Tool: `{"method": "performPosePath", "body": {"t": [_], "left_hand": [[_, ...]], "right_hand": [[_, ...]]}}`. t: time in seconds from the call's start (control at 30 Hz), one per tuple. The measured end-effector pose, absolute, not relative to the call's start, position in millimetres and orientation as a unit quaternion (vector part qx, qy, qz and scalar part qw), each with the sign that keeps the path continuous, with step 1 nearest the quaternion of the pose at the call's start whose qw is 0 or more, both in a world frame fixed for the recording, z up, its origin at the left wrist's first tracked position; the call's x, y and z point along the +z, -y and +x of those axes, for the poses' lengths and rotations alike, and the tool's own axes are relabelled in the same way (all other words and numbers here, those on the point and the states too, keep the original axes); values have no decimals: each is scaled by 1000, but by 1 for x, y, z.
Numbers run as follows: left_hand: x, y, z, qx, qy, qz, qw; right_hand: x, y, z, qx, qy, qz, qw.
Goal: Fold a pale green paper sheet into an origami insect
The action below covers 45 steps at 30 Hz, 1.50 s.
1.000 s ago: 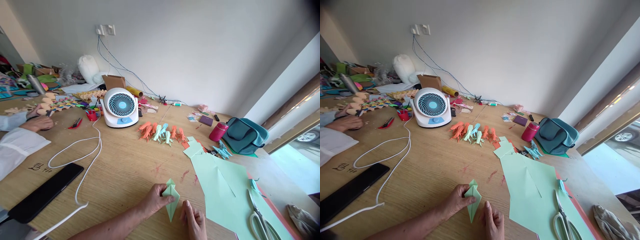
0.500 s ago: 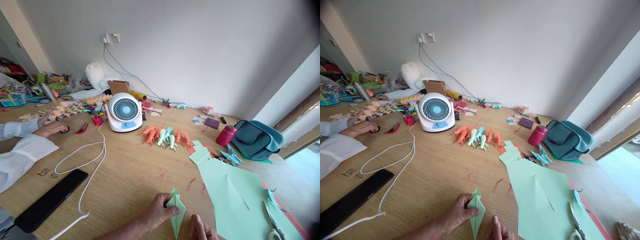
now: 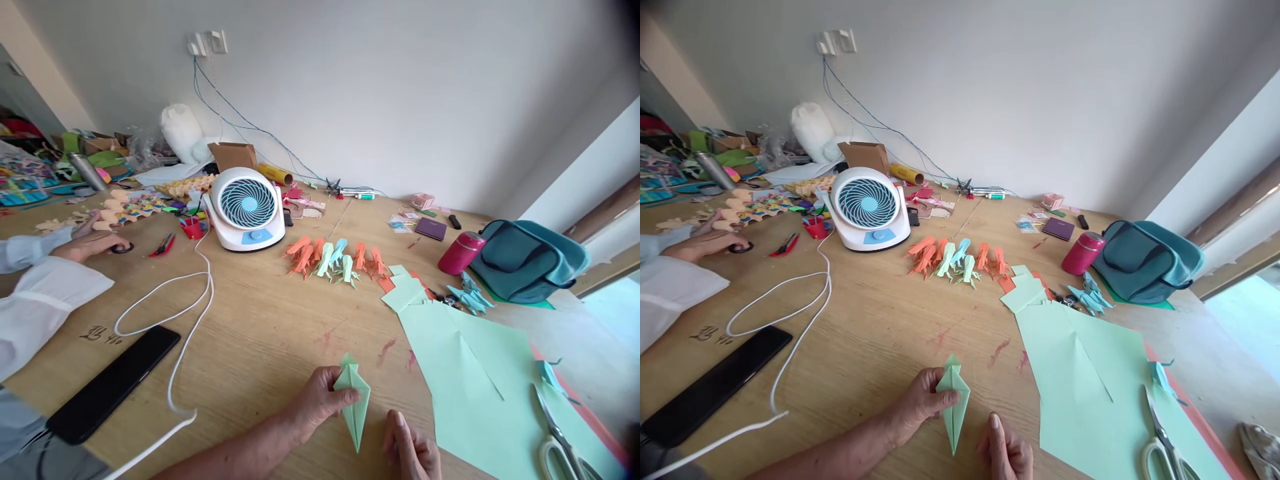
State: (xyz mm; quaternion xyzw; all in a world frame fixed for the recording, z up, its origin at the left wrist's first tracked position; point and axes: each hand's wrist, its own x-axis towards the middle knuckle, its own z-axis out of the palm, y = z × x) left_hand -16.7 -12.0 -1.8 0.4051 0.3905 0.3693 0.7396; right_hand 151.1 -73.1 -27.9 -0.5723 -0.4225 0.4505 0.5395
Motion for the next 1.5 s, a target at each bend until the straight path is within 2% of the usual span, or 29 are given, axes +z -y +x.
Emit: {"method": "performPosePath", "body": {"t": [0.23, 0.43, 0.6, 0.87, 1.3, 1.5], "left_hand": [[-5, 11, -14, 378, -397, 390, 740], [3, 3, -13, 379, -412, 352, 750], [12, 3, -8, 378, -398, 384, 742], [24, 7, 10, 338, -412, 442, 722], [17, -6, 12, 334, -419, 523, 663], [23, -7, 11, 314, -380, 521, 697]], "right_hand": [[-27, 73, 158, 455, 454, -566, 517], [-15, 74, 161, 464, 474, -595, 453], [-4, 73, 156, 462, 544, -540, 446], [-29, 69, 158, 454, 573, -553, 400], [-14, 68, 155, 481, 531, -550, 430], [-12, 67, 154, 478, 499, -566, 450]]}}
